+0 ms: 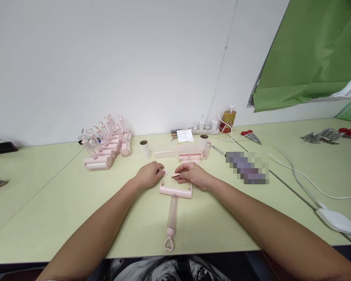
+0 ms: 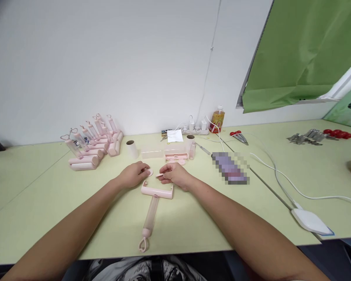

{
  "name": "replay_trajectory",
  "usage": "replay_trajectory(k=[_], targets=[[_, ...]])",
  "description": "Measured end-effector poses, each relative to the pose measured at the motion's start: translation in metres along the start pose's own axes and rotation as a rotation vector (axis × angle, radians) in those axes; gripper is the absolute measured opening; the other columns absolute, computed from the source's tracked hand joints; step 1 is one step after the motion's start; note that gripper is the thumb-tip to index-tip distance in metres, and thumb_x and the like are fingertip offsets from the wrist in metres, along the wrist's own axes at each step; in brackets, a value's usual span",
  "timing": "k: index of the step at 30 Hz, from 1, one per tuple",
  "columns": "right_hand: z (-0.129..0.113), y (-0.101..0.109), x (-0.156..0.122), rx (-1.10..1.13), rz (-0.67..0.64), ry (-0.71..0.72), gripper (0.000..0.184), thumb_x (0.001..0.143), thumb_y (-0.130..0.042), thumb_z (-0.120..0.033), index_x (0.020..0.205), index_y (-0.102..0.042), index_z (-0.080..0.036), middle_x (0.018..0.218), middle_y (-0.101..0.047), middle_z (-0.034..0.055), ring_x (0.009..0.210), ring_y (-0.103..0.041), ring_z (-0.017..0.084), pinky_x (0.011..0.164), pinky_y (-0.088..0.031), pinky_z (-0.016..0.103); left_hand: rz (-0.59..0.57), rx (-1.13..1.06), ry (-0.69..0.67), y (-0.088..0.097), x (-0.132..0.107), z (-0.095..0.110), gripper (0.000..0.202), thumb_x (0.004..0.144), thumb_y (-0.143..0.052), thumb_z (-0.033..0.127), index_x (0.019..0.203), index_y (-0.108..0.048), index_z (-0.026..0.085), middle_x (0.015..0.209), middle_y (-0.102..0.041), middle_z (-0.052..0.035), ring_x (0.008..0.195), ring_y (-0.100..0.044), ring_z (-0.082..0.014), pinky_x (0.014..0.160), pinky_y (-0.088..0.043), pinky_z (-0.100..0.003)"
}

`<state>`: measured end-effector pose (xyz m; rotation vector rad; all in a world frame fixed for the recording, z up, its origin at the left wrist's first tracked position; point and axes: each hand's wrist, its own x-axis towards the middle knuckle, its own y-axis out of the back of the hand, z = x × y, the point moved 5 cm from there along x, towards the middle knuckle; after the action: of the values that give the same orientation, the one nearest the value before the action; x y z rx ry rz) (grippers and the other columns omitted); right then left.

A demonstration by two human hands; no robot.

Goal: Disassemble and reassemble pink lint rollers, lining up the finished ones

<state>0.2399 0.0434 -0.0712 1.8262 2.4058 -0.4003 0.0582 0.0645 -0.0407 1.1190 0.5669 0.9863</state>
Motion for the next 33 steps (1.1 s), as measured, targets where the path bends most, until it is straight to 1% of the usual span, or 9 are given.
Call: replay_trajectory(k=[3,9,16,19,21,24,26,30,33], targets=[[0.000,0.001,0.002,-0.026,0.015,0.030,0.016,0.070,-0.071,-0.002,0.079,-0.063,-0.013,0.073,-0.069,0.0064,0.072,-0.072,0.016,0.060,-0.061,0.022,-0.012,-0.054,0.017,0.003,0.000,0.000,0.030,0.083,-0.051,0.047,0.092,-0.065,0.022,0.091,-0.065,-0.0052,0.075,-0.060,-0.0201,0.064,-0.042,-0.030],[0.001,0.004,0.012,-0.090,0.081,0.098,0.018,0.071,-0.072,-0.007,0.078,-0.059,-0.016,0.059,-0.061,-0.0004,0.052,-0.065,0.013,0.038,-0.053,0.018,-0.015,-0.132,0.117,0.004,0.003,-0.004,0.026,0.074,-0.060,0.043,0.087,-0.061,0.020,0.081,-0.065,-0.0025,0.069,-0.059,-0.0190,0.057,-0.039,-0.028],[-0.002,0.003,0.014,-0.188,0.087,0.120,0.013,0.074,-0.068,-0.014,0.081,-0.057,-0.017,0.067,-0.061,0.0004,0.058,-0.066,0.014,0.048,-0.056,0.024,0.108,-0.145,0.041,0.007,0.006,-0.003,0.031,0.082,-0.053,0.040,0.103,-0.066,0.021,0.096,-0.063,-0.0064,0.081,-0.060,-0.0204,0.071,-0.045,-0.032],[-0.004,0.001,0.010,-0.272,0.060,0.153,0.010,0.073,-0.067,-0.016,0.081,-0.061,-0.018,0.058,-0.058,-0.0023,0.049,-0.056,0.011,0.041,-0.047,0.021,0.085,-0.164,0.008,0.010,0.004,0.005,0.027,0.082,-0.053,0.039,0.094,-0.069,0.022,0.093,-0.064,-0.0057,0.079,-0.060,-0.0202,0.071,-0.046,-0.032],[-0.010,0.000,0.006,-0.361,0.040,0.218,0.008,0.071,-0.066,-0.015,0.079,-0.065,-0.018,0.060,-0.060,-0.0020,0.052,-0.054,0.010,0.045,-0.043,0.021,0.016,-0.183,-0.012,0.013,-0.001,0.012,0.025,0.082,-0.052,0.038,0.088,-0.070,0.022,0.089,-0.064,-0.0049,0.077,-0.060,-0.0199,0.069,-0.045,-0.031],[-0.024,-0.006,-0.004,-0.604,0.010,0.402,0.011,0.073,-0.060,-0.014,0.079,-0.068,-0.019,0.078,-0.067,0.0011,0.070,-0.058,0.014,0.061,-0.045,0.025,-0.112,-0.225,-0.086,0.019,-0.012,0.028,0.027,0.083,-0.052,0.044,0.084,-0.070,0.023,0.087,-0.064,-0.0036,0.073,-0.059,-0.0183,0.064,-0.044,-0.029],[-0.029,-0.008,-0.009,-0.733,-0.004,0.461,0.014,0.076,-0.056,-0.015,0.081,-0.069,-0.019,0.083,-0.068,0.0023,0.076,-0.059,0.016,0.066,-0.044,0.027,-0.158,-0.211,-0.198,0.023,-0.020,0.043,0.029,0.083,-0.054,0.048,0.087,-0.070,0.024,0.089,-0.064,-0.0039,0.075,-0.059,-0.0184,0.065,-0.043,-0.029],[-0.027,-0.006,-0.011,-0.752,0.004,0.427,0.015,0.077,-0.055,-0.016,0.083,-0.068,-0.018,0.084,-0.068,0.0028,0.077,-0.059,0.016,0.066,-0.044,0.027,-0.200,-0.091,-0.449,0.018,-0.033,0.074,0.024,0.082,-0.058,0.042,0.075,-0.067,0.021,0.078,-0.061,-0.0044,0.075,-0.056,-0.0188,0.072,-0.041,-0.030],[-0.023,-0.002,-0.008,-0.669,0.012,0.391,0.011,0.077,-0.057,-0.020,0.081,-0.067,-0.018,0.080,-0.066,0.0019,0.071,-0.058,0.015,0.062,-0.044,0.025,-0.247,-0.089,-0.477,0.009,-0.036,0.081,0.024,0.082,-0.057,0.037,0.067,-0.061,0.019,0.070,-0.058,-0.0026,0.067,-0.053,-0.0164,0.068,-0.040,-0.029]])
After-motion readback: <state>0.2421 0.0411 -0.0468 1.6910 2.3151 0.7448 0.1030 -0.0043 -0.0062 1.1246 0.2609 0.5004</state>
